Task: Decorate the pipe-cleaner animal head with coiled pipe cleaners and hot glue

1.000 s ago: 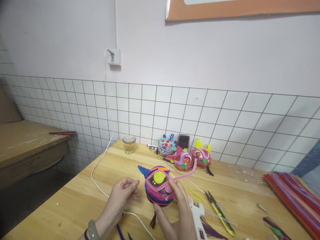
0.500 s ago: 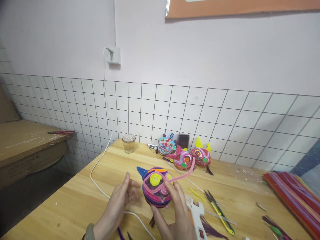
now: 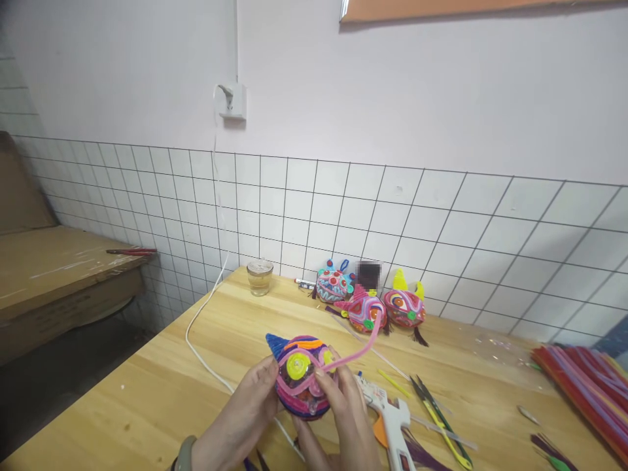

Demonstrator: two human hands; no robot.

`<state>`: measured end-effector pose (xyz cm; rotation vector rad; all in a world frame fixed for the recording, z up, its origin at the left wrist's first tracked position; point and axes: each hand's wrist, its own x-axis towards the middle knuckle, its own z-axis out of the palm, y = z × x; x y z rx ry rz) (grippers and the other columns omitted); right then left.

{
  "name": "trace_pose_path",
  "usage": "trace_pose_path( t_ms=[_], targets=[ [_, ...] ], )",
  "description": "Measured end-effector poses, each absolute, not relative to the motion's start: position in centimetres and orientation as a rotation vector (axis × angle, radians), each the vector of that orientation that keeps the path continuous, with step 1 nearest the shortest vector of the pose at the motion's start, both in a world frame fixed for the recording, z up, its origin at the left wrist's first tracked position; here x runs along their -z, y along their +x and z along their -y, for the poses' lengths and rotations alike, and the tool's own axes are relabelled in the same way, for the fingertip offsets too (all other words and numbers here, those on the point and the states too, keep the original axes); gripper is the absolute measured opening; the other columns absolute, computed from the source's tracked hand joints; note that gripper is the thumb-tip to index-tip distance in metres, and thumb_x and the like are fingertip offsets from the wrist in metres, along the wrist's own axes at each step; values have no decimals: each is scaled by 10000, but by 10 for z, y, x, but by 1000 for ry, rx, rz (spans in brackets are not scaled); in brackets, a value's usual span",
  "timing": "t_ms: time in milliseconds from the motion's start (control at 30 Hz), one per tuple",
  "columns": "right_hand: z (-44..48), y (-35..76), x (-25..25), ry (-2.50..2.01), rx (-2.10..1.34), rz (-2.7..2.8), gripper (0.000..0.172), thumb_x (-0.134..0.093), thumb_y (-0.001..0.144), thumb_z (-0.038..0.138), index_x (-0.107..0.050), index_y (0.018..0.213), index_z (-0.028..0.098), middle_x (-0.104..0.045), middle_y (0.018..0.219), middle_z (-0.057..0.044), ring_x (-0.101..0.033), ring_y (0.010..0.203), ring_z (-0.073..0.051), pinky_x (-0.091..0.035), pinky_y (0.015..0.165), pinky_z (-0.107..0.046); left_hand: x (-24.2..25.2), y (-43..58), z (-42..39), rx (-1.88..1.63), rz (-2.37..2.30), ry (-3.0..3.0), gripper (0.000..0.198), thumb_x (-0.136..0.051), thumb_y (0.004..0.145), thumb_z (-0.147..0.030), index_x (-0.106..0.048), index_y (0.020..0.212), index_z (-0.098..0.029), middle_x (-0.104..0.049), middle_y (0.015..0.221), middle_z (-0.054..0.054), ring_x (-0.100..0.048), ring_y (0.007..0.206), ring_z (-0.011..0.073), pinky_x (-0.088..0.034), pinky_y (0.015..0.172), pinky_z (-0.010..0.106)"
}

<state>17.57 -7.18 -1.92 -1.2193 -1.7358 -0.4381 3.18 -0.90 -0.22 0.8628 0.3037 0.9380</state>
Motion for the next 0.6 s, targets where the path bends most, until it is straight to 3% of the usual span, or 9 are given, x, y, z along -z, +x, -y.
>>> trace_pose_path(
  t_ms=[233,400,600],
  targets=[
    [75,168,20,-1351,329,1622,402,-514,890,248,-415,1280,236,-484,1289,-108,-452,1233,-272,-431,945,-386,6,35,11,-1031,-401,960,478,-537,819,-529,-669,1086,-155,-708,1085,122,-605,1048,250,-437,933,374],
    [75,167,16,-1353,282,1591,420,-516,893,251,-400,1296,233,-497,1295,-109,-488,1211,-271,-419,963,-391,5,38,12,-974,-360,766,542,-420,858,-577,-673,1035,-132,-731,922,119,-658,889,223,-500,792,331],
    [75,171,13,-1374,296,1572,447,-532,891,274,-396,1315,236,-508,1295,-108,-509,1198,-260,-449,955,-379,11,33,-4,-1186,-689,403,186,-597,848,-267,-584,715,-139,-624,558,13,-564,479,100,-432,484,198]
  ],
)
